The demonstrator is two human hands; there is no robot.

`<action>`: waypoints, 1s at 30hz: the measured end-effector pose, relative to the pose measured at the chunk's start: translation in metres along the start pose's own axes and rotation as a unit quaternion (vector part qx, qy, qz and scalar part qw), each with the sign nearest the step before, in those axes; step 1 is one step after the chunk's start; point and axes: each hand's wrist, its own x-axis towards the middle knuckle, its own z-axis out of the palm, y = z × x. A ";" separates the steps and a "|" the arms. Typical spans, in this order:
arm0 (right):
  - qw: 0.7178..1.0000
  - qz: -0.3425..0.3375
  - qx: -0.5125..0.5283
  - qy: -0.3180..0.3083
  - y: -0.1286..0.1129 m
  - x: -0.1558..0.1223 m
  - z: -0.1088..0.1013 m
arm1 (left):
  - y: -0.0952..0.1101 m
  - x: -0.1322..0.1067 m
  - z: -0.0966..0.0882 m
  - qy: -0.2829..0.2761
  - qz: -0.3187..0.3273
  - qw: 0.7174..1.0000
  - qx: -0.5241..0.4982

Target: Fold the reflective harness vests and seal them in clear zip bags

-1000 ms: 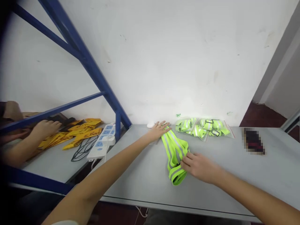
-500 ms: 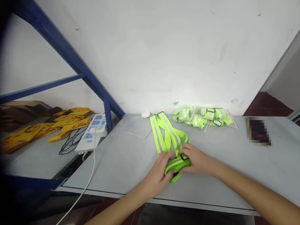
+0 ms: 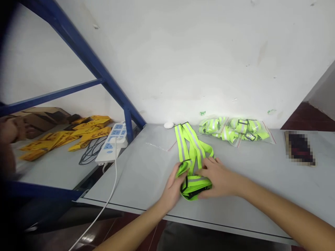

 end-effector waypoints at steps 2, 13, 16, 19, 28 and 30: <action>1.000 -0.012 -0.006 0.008 0.000 0.006 0.005 | 0.002 -0.002 0.002 -0.040 0.053 0.994 0.090; 0.997 -0.065 0.046 -0.010 0.019 0.000 0.004 | 0.011 -0.018 -0.005 -0.172 0.101 0.931 0.305; 0.997 -0.071 0.015 -0.008 0.017 0.004 0.010 | 0.006 -0.016 -0.005 -0.156 0.098 0.939 0.290; 0.997 -0.075 -0.002 -0.015 0.014 0.005 0.014 | 0.004 -0.014 -0.005 -0.149 0.089 0.942 0.286; 0.998 -0.063 -0.014 0.009 0.011 0.005 0.013 | 0.003 -0.003 -0.010 -0.154 0.080 0.939 0.298; 0.998 -0.058 -0.012 0.014 0.012 0.005 0.013 | 0.001 -0.002 -0.010 -0.151 0.089 0.937 0.303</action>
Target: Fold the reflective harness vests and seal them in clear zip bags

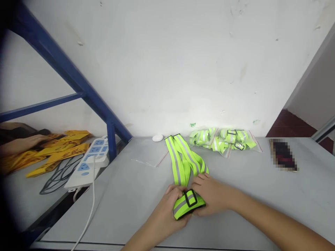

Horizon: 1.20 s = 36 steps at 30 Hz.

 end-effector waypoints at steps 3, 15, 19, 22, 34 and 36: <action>1.000 -0.003 -0.006 0.009 0.002 0.001 0.003 | -0.001 0.000 0.001 0.004 0.002 1.000 0.005; 0.999 -0.005 0.026 0.036 0.000 0.003 0.007 | 0.002 -0.003 0.002 0.054 0.072 0.994 0.065; 0.997 -0.013 0.056 0.045 0.002 0.002 0.007 | 0.004 -0.003 0.003 0.046 0.063 0.995 0.067; 0.997 -0.004 0.071 0.041 0.003 -0.002 0.003 | 0.005 0.000 0.003 0.028 0.030 0.997 0.065; 0.994 0.024 0.099 0.029 0.011 -0.011 0.003 | 0.007 0.006 0.007 0.044 0.074 0.992 0.091; 0.995 0.027 0.089 0.037 0.010 -0.010 0.004 | 0.007 0.007 0.006 0.046 0.072 0.993 0.078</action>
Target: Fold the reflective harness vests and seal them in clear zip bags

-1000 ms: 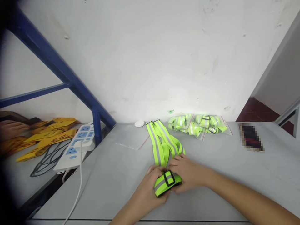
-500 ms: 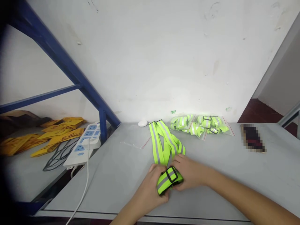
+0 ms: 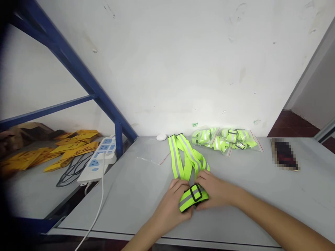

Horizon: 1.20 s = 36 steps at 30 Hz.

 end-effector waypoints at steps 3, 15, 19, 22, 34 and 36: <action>1.000 0.003 -0.016 0.008 -0.003 0.001 0.001 | 0.000 0.000 -0.001 0.001 -0.006 1.000 -0.010; 0.999 -0.025 -0.036 0.007 0.003 -0.001 0.003 | 0.000 -0.004 0.001 -0.001 0.000 1.000 0.012; 0.999 -0.027 -0.024 0.008 0.006 -0.004 -0.001 | -0.001 -0.003 0.000 -0.020 -0.010 1.000 0.013; 0.999 -0.022 -0.019 0.016 0.007 -0.006 -0.004 | 0.000 -0.002 -0.001 -0.026 -0.028 0.999 0.009; 0.998 -0.035 -0.053 0.030 0.005 -0.006 -0.001 | 0.002 0.003 0.001 -0.011 -0.004 1.000 0.013; 0.996 -0.035 -0.074 0.032 0.003 -0.005 0.001 | 0.002 0.003 0.001 -0.006 0.015 1.000 0.019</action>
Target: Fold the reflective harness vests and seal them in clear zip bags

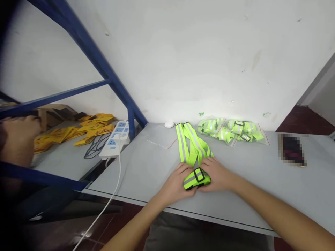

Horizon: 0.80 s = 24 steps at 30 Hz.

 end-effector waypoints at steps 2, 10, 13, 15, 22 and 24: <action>1.000 0.003 -0.001 0.008 -0.001 0.001 0.002 | 0.000 0.000 0.001 0.009 0.017 1.000 0.004; 1.000 0.013 -0.011 -0.002 -0.001 -0.001 0.004 | -0.003 -0.005 0.005 0.043 0.034 0.997 0.063; 1.000 0.013 -0.027 -0.003 0.000 -0.003 0.007 | -0.003 -0.007 0.006 0.049 0.037 0.996 0.070; 0.999 0.003 -0.030 -0.008 0.001 -0.003 0.008 | -0.003 -0.008 0.006 0.044 0.032 0.996 0.070; 0.995 -0.050 -0.071 0.045 0.007 -0.006 0.013 | -0.001 -0.013 0.005 0.041 0.023 0.995 0.093; 0.989 -0.080 -0.099 0.078 0.009 -0.008 0.014 | -0.003 -0.013 0.002 0.045 0.022 0.997 0.060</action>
